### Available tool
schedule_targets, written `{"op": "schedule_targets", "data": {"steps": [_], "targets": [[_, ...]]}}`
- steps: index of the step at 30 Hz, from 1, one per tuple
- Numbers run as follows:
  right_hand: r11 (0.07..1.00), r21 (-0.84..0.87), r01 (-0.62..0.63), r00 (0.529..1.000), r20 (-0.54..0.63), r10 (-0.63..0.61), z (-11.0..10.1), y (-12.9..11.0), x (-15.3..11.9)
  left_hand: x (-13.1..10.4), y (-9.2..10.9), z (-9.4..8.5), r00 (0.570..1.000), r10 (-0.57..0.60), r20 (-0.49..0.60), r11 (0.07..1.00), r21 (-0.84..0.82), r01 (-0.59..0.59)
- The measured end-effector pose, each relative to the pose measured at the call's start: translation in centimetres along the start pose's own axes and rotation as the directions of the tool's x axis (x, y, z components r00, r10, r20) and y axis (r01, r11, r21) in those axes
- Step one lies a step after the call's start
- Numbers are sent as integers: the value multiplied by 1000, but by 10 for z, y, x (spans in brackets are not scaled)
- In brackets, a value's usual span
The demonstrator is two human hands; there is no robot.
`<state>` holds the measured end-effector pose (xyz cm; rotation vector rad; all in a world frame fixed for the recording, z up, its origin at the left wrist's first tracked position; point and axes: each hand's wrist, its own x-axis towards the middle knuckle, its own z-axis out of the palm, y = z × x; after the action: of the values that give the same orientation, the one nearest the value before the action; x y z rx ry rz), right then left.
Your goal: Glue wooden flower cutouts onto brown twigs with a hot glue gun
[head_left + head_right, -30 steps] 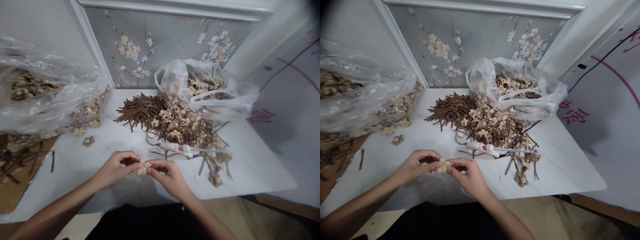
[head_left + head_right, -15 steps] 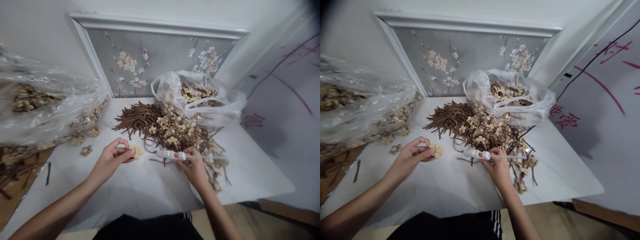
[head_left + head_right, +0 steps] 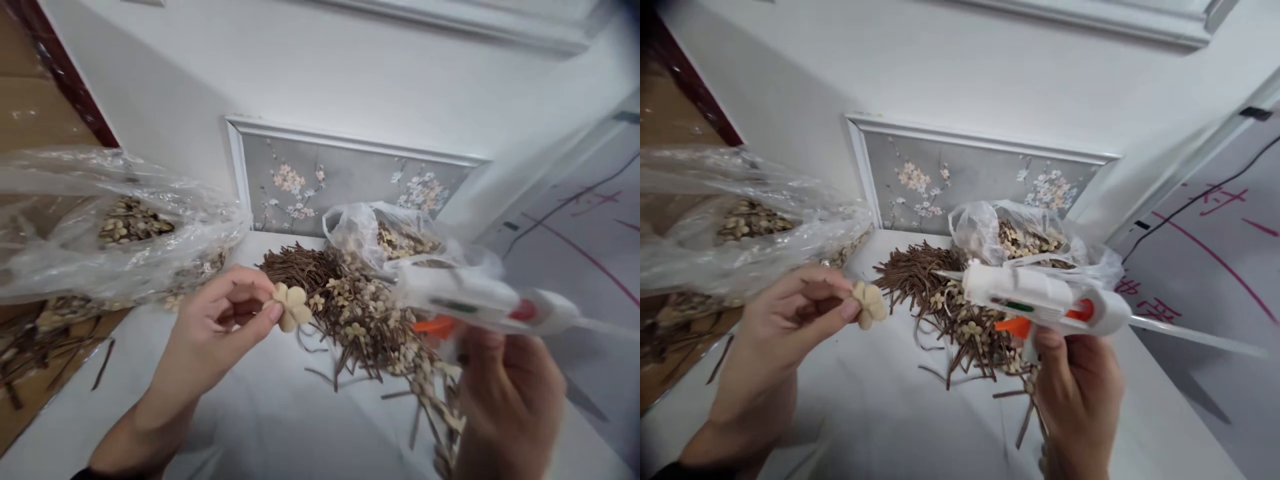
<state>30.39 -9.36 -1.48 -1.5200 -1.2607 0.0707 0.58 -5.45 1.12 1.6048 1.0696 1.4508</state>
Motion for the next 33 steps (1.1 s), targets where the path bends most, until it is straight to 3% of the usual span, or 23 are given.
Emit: {"op": "schedule_targets", "data": {"steps": [3,5,10,15,20,22,23,24,25,27,28,29,31,33], "targets": [[991,132,3,1000,27,-7,9,-11,12,0,3,5,990,75,-120,992,111,-61],[990,136,-30,989,145,10,17,-15,15,2,1,6,983,113,-145,981,174,-87],[1000,6,2,971,239,-4,30,-21,13,10,-10,6,978,201,-63,959,218,-183],[994,-47,103,963,255,-88,37,-18,8,13,-17,9,988,157,2,972,178,-155],[988,-91,123,967,236,-99,41,-19,9,20,-17,5,984,172,-44,975,153,-163],[989,-110,100,967,246,-71,38,-20,12,26,-23,2,990,138,26,977,159,-140],[988,-126,85,966,252,-50,36,-20,14,28,-31,1,989,87,123,980,165,-107],[986,-153,66,963,269,-22,33,-18,15,28,-42,1,966,12,257,982,180,-60],[979,-196,50,955,295,10,31,-14,16,26,-56,1,909,-80,409,979,204,-5],[953,-298,54,926,372,64,26,-1,11,13,-91,2,686,-286,670,946,311,90],[939,-335,77,903,423,77,25,8,6,4,-109,1,597,-382,706,915,379,138],[930,-352,108,879,470,75,24,18,-1,-5,-125,0,556,-423,715,897,416,148],[934,-318,162,836,547,42,27,41,-22,-22,-149,-4,548,-457,701,873,471,126],[944,-282,169,812,582,28,32,63,-47,-28,-159,-8,588,-462,663,848,525,74]]}}
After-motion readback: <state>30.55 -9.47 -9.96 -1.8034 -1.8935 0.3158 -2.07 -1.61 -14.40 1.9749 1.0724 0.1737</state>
